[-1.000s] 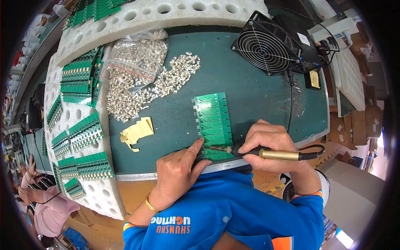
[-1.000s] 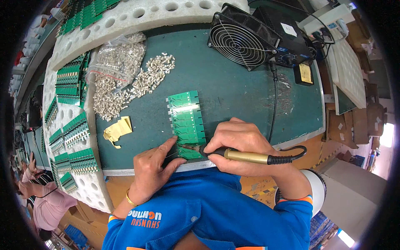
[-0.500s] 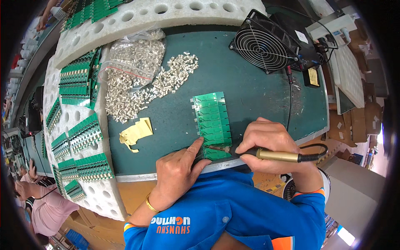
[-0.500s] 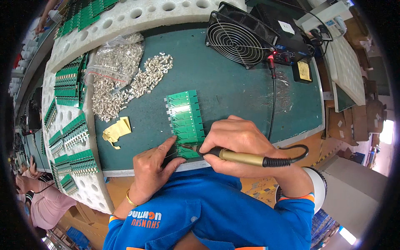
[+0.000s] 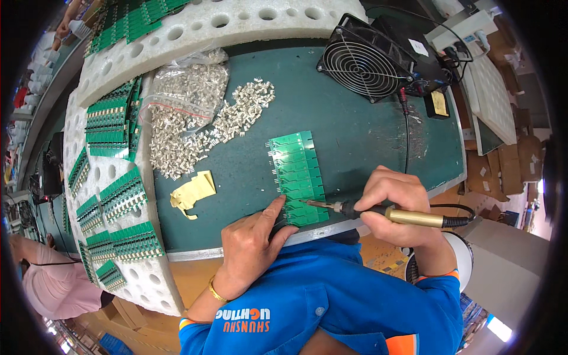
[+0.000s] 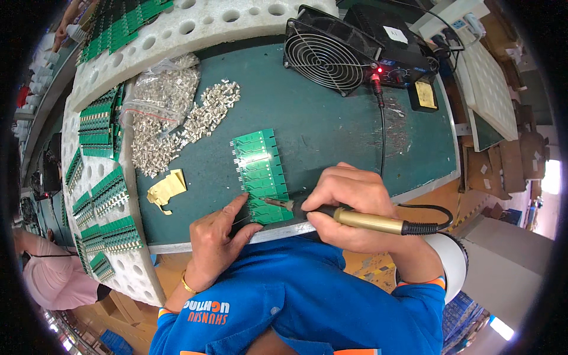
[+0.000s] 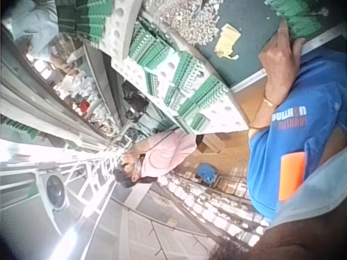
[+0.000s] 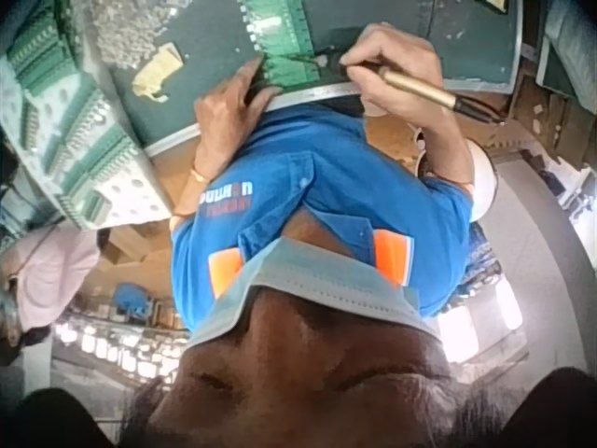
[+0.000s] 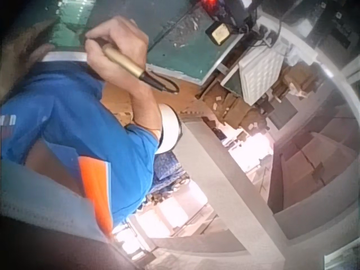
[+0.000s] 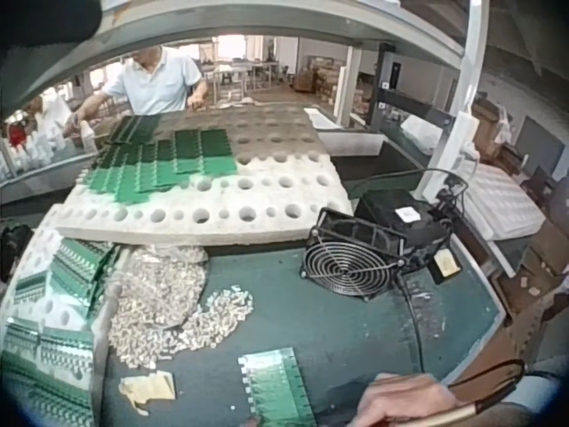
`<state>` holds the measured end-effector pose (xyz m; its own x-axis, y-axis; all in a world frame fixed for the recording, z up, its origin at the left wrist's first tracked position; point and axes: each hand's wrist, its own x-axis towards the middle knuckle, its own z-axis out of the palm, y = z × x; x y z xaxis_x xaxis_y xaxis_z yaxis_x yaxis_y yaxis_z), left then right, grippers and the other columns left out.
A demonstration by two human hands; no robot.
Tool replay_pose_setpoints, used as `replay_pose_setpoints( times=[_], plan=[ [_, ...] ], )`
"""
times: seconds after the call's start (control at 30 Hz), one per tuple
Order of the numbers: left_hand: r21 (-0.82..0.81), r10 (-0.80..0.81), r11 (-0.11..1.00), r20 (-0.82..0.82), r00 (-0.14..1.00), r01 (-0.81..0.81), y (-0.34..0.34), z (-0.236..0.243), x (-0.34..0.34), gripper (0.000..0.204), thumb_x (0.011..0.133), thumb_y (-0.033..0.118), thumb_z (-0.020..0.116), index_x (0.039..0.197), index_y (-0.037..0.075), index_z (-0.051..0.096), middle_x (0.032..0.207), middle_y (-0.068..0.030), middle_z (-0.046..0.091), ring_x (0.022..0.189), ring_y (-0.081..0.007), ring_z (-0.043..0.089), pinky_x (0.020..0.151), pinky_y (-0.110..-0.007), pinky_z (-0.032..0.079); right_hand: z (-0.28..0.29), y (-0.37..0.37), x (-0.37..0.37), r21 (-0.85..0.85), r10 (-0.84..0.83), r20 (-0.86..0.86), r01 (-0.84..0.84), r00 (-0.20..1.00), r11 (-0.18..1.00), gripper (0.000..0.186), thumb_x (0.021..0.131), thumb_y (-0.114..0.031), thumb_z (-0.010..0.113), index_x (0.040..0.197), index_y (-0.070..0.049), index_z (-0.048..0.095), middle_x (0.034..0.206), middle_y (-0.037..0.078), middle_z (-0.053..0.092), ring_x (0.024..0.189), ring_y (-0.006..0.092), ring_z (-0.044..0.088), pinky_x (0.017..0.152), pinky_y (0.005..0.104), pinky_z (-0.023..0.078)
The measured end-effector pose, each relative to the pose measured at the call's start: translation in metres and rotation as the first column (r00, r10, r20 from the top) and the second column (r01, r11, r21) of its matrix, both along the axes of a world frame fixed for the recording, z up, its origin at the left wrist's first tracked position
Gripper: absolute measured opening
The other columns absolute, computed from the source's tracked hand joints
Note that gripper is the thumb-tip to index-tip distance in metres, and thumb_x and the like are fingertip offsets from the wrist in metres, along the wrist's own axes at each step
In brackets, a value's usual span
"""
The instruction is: The person solders components onto a circuit board strip using a soldering iron and solder wire, then places the soldered board onto a stack. Afterward, the person takes another circuit board strip and solders components onto it using the soldering iron.
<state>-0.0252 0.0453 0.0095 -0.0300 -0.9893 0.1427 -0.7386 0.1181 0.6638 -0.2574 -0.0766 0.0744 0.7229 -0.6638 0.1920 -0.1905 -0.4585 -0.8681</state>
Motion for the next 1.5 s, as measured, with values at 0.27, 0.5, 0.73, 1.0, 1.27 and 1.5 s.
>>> replay_pose_setpoints(
  times=[0.27,0.5,0.73,1.0,1.27,1.5],
  plan=[
    [0.042,0.080,0.996,-0.189,0.979,-0.073,0.005,0.002,0.001,0.043,0.073,0.018,0.085,0.107,0.001,0.065,0.059,-0.0032,0.049,0.049,-0.0119,0.044,0.047,-0.028,0.039,-0.029,0.032,-0.019,0.245,-0.220,0.214,0.165,0.952,0.955,0.019,0.090,-0.019,0.064,0.092,-0.001,0.064,0.077,0.011,0.063,0.063,0.0161,0.053,0.058,0.0308,0.041],
    [0.046,0.144,0.990,-0.311,0.939,-0.136,0.017,0.002,0.008,0.006,0.086,0.002,0.062,0.090,0.001,0.057,0.065,-0.0092,0.050,0.052,-0.0214,0.048,0.052,-0.034,0.041,-0.055,0.057,-0.025,0.228,-0.270,0.275,0.211,0.923,0.951,0.045,0.099,-0.043,0.055,0.098,0.000,0.067,0.083,0.012,0.062,0.072,0.0199,0.057,0.062,0.0302,0.044],
    [-0.114,0.127,0.982,-0.187,0.974,-0.149,0.014,0.001,0.001,0.010,0.085,-0.003,0.067,0.083,0.001,0.058,0.072,-0.0097,0.053,0.065,-0.0234,0.052,0.058,-0.033,0.043,-0.061,0.082,-0.022,0.149,-0.261,0.218,0.232,0.940,0.961,0.027,0.087,-0.023,0.070,0.100,0.001,0.067,0.083,0.014,0.065,0.071,0.0234,0.062,0.063,0.0323,0.049],
    [-0.154,0.208,0.963,-0.090,0.974,-0.219,0.023,0.001,0.000,0.017,0.075,0.001,0.079,0.076,0.002,0.061,0.068,-0.0064,0.054,0.065,-0.0217,0.053,0.059,-0.031,0.042,-0.066,0.098,-0.015,0.018,-0.276,0.269,0.281,0.923,0.959,0.019,0.088,-0.015,0.066,0.097,0.002,0.066,0.079,0.014,0.066,0.064,0.0247,0.061,0.058,0.0350,0.048],
    [-0.188,0.207,0.952,-0.179,0.962,-0.241,0.024,-0.008,-0.008,0.017,0.076,0.001,0.079,0.074,0.002,0.062,0.066,-0.0050,0.053,0.058,-0.0159,0.049,0.052,-0.029,0.038,-0.069,0.102,-0.008,-0.052,-0.258,0.297,0.285,0.919,0.957,0.018,0.083,-0.011,0.066,0.096,0.002,0.066,0.075,0.013,0.066,0.059,0.0241,0.060,0.056,0.0348,0.048],
    [-0.210,0.198,0.949,-0.181,0.963,-0.234,0.024,-0.012,-0.010,0.017,0.075,0.000,0.080,0.073,0.003,0.064,0.063,-0.0042,0.053,0.056,-0.0152,0.049,0.050,-0.028,0.037,-0.070,0.100,-0.006,-0.115,-0.233,0.288,0.276,0.929,0.954,0.019,0.082,-0.009,0.066,0.097,0.002,0.066,0.074,0.012,0.066,0.057,0.0240,0.060,0.055,0.0344,0.048]
  ],
)
